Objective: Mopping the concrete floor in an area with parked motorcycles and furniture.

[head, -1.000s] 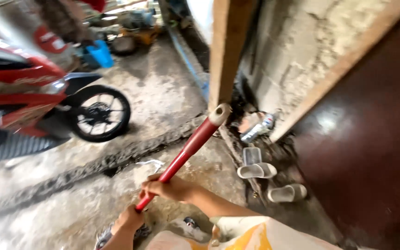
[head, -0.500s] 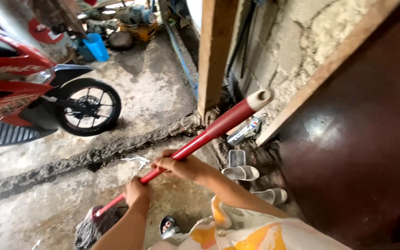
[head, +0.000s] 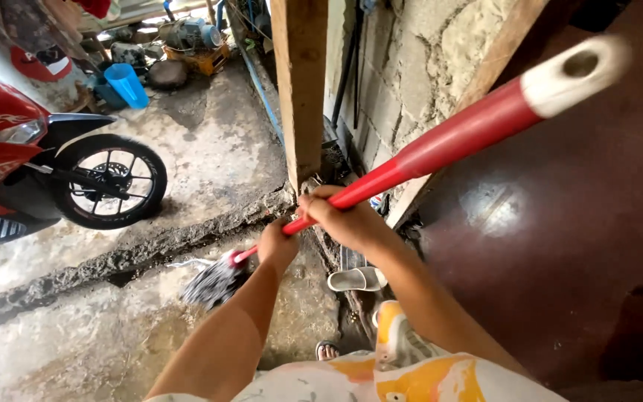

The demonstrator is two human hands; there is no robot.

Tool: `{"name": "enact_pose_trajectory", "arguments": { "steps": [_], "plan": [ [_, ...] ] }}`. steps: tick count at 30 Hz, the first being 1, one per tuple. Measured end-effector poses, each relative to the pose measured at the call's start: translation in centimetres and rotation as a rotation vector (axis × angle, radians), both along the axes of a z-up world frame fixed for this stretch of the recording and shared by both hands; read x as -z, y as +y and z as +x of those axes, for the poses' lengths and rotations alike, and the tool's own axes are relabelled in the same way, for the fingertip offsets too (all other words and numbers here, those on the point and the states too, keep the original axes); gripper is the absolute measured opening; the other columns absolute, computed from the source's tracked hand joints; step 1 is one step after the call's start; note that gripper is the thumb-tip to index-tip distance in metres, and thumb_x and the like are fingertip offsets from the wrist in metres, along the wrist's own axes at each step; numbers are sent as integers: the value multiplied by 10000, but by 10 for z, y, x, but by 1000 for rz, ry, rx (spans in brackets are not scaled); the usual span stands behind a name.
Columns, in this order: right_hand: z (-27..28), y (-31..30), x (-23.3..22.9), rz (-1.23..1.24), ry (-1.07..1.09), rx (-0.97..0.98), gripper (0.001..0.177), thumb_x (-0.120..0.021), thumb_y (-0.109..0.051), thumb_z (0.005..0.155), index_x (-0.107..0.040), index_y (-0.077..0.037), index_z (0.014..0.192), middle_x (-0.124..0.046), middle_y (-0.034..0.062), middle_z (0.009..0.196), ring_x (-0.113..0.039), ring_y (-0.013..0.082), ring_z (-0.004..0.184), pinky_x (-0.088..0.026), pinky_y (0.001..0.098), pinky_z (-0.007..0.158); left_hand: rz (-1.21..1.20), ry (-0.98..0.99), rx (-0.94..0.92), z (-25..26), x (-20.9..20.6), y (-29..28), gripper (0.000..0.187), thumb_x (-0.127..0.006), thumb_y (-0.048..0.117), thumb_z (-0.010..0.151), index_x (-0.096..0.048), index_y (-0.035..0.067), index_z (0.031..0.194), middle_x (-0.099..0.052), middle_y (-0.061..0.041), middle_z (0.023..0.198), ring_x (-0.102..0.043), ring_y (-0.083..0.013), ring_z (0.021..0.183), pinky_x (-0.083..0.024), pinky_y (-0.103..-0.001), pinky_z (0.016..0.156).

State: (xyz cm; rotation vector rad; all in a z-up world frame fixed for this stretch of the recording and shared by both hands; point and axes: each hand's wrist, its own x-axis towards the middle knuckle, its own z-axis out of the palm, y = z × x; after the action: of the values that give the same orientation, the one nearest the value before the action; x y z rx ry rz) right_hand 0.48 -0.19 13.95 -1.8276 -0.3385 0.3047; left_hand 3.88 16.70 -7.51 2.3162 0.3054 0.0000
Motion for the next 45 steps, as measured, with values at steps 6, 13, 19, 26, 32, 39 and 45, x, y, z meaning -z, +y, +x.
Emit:
{"name": "enact_pose_trajectory", "arguments": {
  "steps": [6, 13, 19, 26, 32, 39, 45],
  "plan": [
    [-29, -32, -48, -179, -69, 138, 361, -555, -344, 1001, -675, -56, 820, -590, 17, 643, -544, 109, 616, -459, 317, 607, -79, 159, 210, -3, -69, -53, 257, -635, 343, 898, -733, 149, 1036, -742, -131, 945, -721, -290, 893, -564, -447, 817],
    [-22, -48, -34, 113, -106, 182, 381, -564, -317, 993, -689, -34, 771, -685, -7, 716, -640, 96, 707, -525, 285, 702, 22, 232, 497, 2, -61, -63, 271, -529, 307, 968, -705, 106, 921, -755, -128, 871, -748, -248, 784, -617, -416, 786],
    [8, -32, -32, 70, -59, 674, 389, -609, -284, 948, -583, -32, 653, -652, 40, 665, -604, 136, 650, -481, 311, 694, 181, 243, 584, 5, -95, -37, 339, -562, 336, 881, -754, 76, 981, -755, -166, 970, -749, -314, 904, -577, -463, 860],
    [49, 56, -44, 593, -49, 576, 250, -634, -250, 972, -577, -88, 791, -545, 1, 595, -524, 141, 554, -465, 312, 630, 211, 218, 536, 21, -99, 62, 418, -613, 412, 828, -738, 67, 1027, -719, -211, 1106, -673, -363, 1103, -449, -522, 1016],
    [84, 135, -93, 835, -215, 531, 308, -642, -312, 1073, -567, -87, 877, -357, -44, 540, -319, 110, 463, -342, 320, 541, 246, 151, 533, 40, -177, 138, 423, -612, 444, 834, -755, 72, 977, -736, -200, 1064, -693, -365, 1064, -499, -493, 979],
    [72, 168, -137, 819, -439, 514, 380, -549, -337, 1166, -528, -112, 860, -317, -60, 541, -264, 98, 457, -268, 296, 538, 249, 22, 629, 57, -247, 186, 311, -605, 327, 745, -788, 87, 822, -766, -187, 884, -754, -328, 854, -546, -446, 926],
    [86, 157, -128, 849, -489, 429, 296, -491, -299, 1242, -536, -106, 1023, -288, -48, 577, -233, 101, 551, -268, 267, 611, 217, -5, 641, 78, -273, 210, 307, -611, 311, 730, -788, 65, 786, -759, -205, 847, -749, -350, 818, -568, -450, 858]
  ]
}}
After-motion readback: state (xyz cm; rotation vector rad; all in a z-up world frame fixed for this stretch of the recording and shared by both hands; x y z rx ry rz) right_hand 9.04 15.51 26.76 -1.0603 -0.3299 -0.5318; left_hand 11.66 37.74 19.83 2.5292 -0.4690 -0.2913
